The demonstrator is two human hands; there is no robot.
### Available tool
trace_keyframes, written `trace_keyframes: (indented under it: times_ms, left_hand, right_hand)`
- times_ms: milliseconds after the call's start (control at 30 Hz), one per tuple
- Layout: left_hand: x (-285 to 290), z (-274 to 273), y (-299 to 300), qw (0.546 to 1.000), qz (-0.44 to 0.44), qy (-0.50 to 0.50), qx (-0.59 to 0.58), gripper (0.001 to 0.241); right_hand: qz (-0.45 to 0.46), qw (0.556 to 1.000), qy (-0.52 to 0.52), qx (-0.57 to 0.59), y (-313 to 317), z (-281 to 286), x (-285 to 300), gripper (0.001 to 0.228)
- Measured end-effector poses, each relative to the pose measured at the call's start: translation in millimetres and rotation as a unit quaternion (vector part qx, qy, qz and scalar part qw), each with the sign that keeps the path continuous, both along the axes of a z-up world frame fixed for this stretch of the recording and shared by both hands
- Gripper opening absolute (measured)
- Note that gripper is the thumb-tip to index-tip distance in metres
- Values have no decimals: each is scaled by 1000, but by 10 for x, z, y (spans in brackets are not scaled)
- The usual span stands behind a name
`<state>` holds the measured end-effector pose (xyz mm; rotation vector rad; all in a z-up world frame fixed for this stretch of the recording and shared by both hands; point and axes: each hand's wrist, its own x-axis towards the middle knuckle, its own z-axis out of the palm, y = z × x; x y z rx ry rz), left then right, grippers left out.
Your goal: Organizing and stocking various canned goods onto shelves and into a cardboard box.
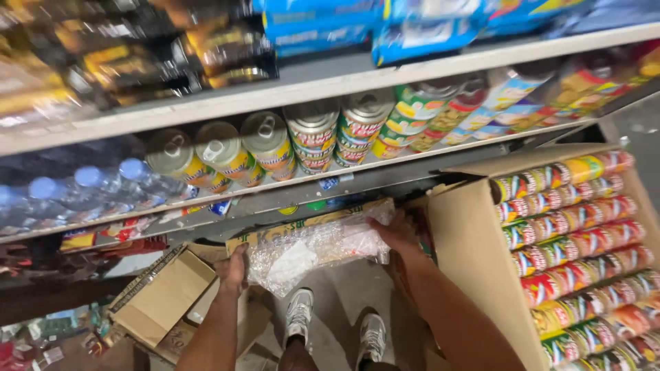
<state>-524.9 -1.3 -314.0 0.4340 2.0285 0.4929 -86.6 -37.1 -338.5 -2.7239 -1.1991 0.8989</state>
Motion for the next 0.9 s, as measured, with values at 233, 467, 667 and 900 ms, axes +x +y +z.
trace_keyframes:
  times_ms: [233,467,667,900]
  left_hand:
    - [-502,-106,-248,965,-184,188,1,93]
    - [-328,1458,-254,946,-181,262,-60,112]
    - [-762,1679,-239,929,-290,204,-109,101]
    - [-1285,1526,-18,906,-385,154,-87,106]
  right_hand:
    - [-30,991,111,73,-37,1431,-171,122]
    - [82,976,-4,200,58,2366,-292,91]
    - [210,937,-56,274,26,2947,-231,57]
    - [147,935,-6,323,-272,4676,-598,48]
